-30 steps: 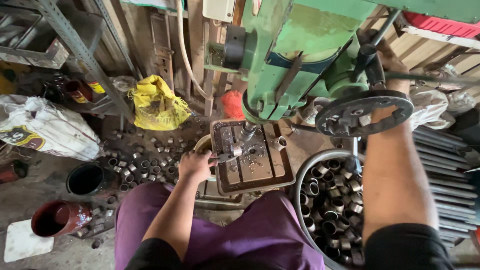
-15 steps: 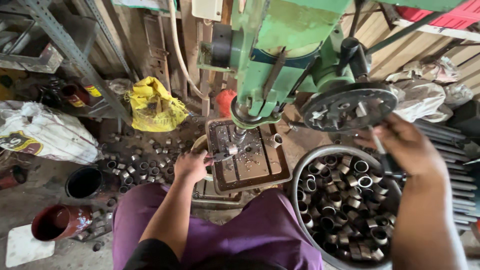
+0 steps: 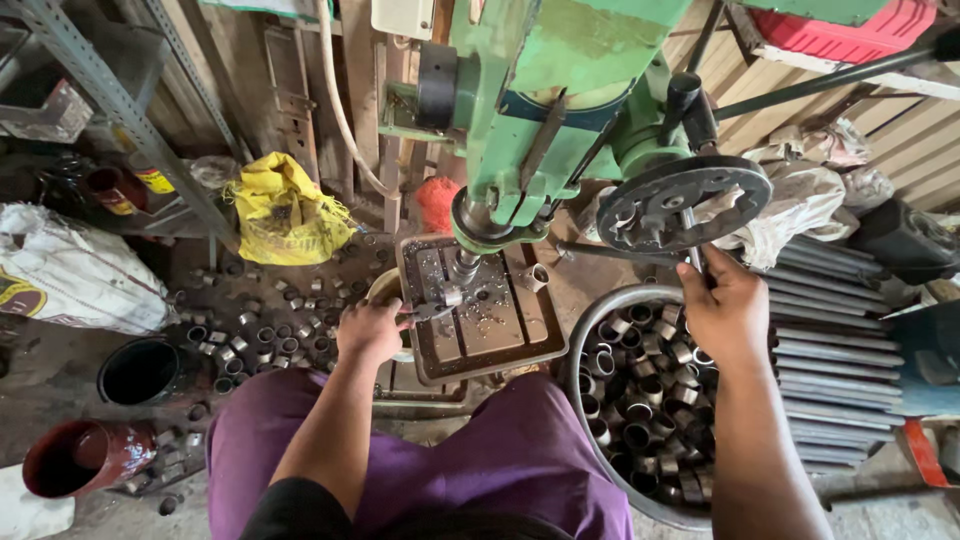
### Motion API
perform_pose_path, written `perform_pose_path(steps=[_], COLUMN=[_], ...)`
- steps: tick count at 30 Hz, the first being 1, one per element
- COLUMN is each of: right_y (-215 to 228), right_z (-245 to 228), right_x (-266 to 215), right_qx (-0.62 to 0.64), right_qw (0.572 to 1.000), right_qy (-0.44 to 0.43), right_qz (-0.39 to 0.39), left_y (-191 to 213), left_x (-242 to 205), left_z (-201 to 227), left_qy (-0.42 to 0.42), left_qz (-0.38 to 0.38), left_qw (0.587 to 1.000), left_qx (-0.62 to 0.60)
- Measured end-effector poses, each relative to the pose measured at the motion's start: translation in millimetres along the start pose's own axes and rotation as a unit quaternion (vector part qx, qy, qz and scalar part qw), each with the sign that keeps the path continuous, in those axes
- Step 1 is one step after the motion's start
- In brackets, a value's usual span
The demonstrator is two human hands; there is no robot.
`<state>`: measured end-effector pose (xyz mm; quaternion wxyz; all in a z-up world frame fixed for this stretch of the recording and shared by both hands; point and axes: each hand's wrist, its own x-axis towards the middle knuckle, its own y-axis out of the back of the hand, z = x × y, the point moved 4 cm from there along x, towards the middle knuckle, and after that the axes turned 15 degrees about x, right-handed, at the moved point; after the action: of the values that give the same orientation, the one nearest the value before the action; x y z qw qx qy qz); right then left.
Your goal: The person operates a drill press to machine small metal cylindrical parts. They pick up a part from a large metal basin, place it on the drill press table, and use the handwheel to lower the drill bit into the part. After drilling, the person removes the part and places it into a tray on the table.
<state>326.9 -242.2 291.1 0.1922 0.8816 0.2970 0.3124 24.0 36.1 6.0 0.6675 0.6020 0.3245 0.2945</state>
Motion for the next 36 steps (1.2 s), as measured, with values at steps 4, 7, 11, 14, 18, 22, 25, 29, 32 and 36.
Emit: perform_pose_path(steps=[4,7,11,14,18,22,25,29,32,36], right_y=[-2,-12,-48,-31,37,66,60,52,49,69], right_z=[18,45,92,91,44,-17,-51,-56,-43,-22], right_x=[-2,0,6,7,-16,-36,-40,-39,-51,-75], right_qx=[-0.013,0.010,0.078,-0.029,-0.091,0.174,0.112,-0.161,-0.026,0.095], right_qw=[0.999,0.999,0.997,0.999,0.993,0.956,0.957,0.953,0.973,0.968], right_qy=[0.041,0.046,0.006,0.013,0.041,0.193,0.229,0.219,0.180,0.183], right_qz=[-0.001,-0.002,0.022,0.023,0.066,0.134,0.139,0.133,0.139,0.145], left_y=[2,7,4,7,-5,-10,-11,-16,-30,-39], left_x=[-3,-5,-8,-7,-6,-5,-4,-4,-3,3], left_z=[0,-2,7,6,5,6,4,3,-7,-15], left_qy=[-0.007,-0.003,0.017,0.009,0.009,-0.009,0.002,0.013,0.036,0.033], left_qz=[0.040,0.014,-0.043,0.018,-0.036,0.052,0.044,-0.069,-0.155,-0.174], left_qw=[0.999,1.000,0.999,1.000,0.999,0.999,0.999,0.994,0.983,0.977], left_qx=[0.005,0.002,0.010,0.006,-0.017,-0.002,0.009,0.081,0.091,0.120])
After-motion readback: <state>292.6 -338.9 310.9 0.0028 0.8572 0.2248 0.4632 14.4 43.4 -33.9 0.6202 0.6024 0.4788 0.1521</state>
